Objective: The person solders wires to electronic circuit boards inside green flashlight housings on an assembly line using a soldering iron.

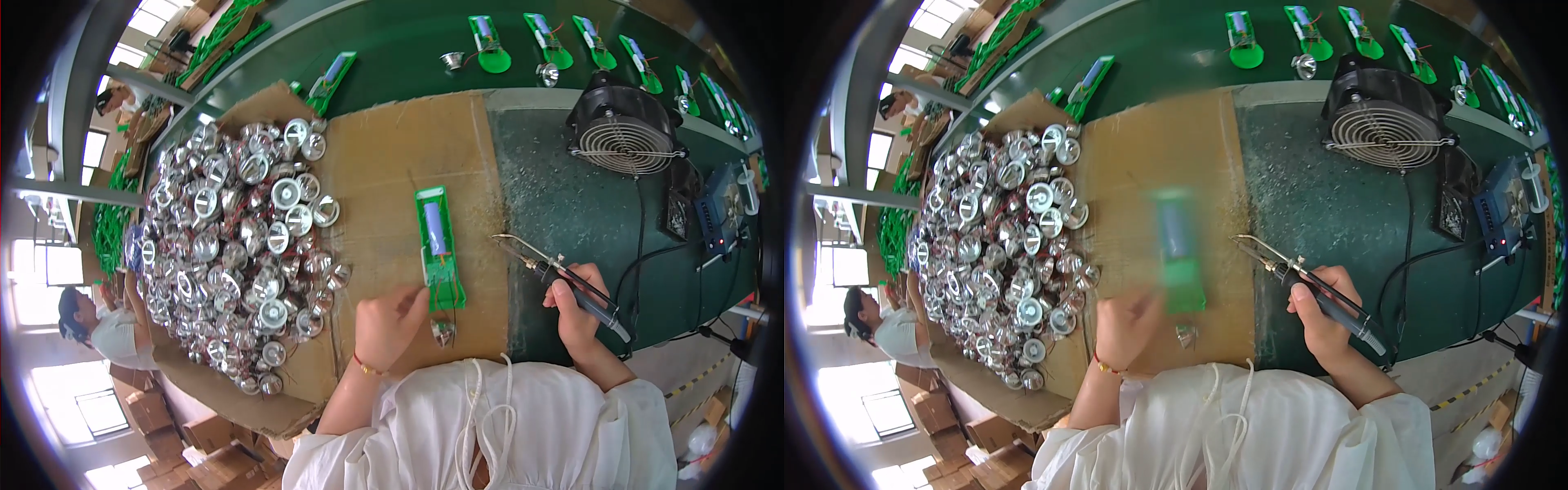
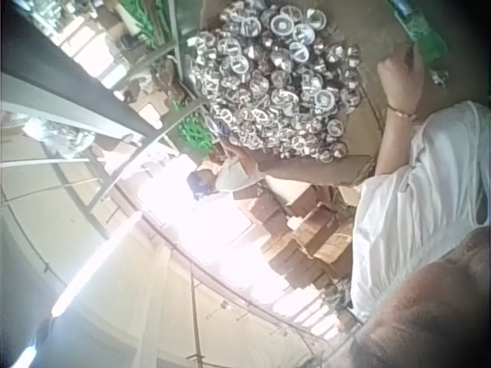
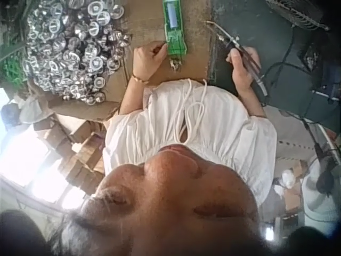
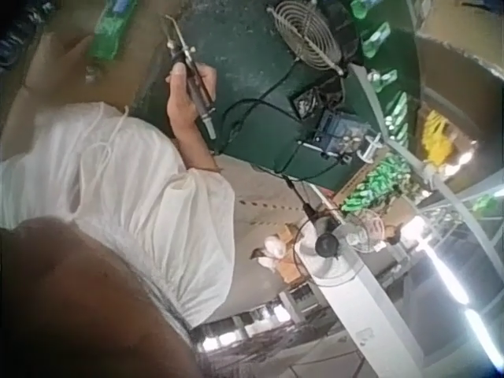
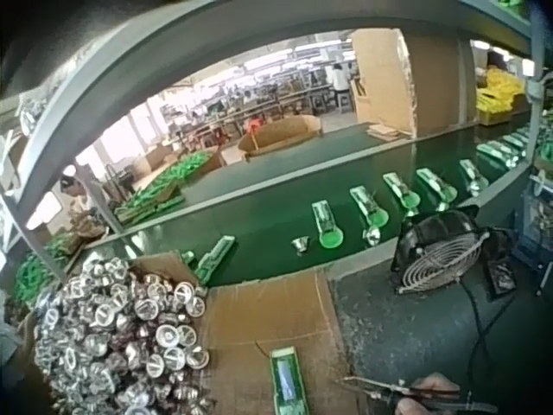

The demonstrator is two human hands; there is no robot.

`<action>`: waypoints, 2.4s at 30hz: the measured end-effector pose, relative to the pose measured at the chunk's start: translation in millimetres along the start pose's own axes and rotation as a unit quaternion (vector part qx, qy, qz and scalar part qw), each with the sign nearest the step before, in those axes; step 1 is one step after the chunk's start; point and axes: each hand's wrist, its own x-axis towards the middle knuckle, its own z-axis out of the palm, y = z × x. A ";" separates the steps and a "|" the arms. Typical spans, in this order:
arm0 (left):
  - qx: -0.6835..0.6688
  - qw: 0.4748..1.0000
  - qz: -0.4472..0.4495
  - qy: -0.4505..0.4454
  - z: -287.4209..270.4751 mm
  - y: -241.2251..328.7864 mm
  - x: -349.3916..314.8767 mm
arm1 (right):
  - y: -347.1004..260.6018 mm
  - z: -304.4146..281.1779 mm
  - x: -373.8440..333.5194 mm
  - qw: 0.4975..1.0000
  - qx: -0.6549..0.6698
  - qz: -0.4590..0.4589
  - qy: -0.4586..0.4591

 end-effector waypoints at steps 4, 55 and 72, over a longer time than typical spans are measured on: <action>0.077 0.995 0.039 -0.041 11.4 8.5 59.8 | 4.8 -5.9 11.2 0.999 -0.008 0.036 0.027; 0.135 0.988 0.050 0.046 -31.2 1.1 129.5 | 13.2 -1.4 9.9 0.997 -0.049 0.019 0.057; -0.242 0.963 -0.059 -0.100 2.5 7.7 72.7 | 7.2 -1.0 12.0 0.997 -0.002 0.047 0.065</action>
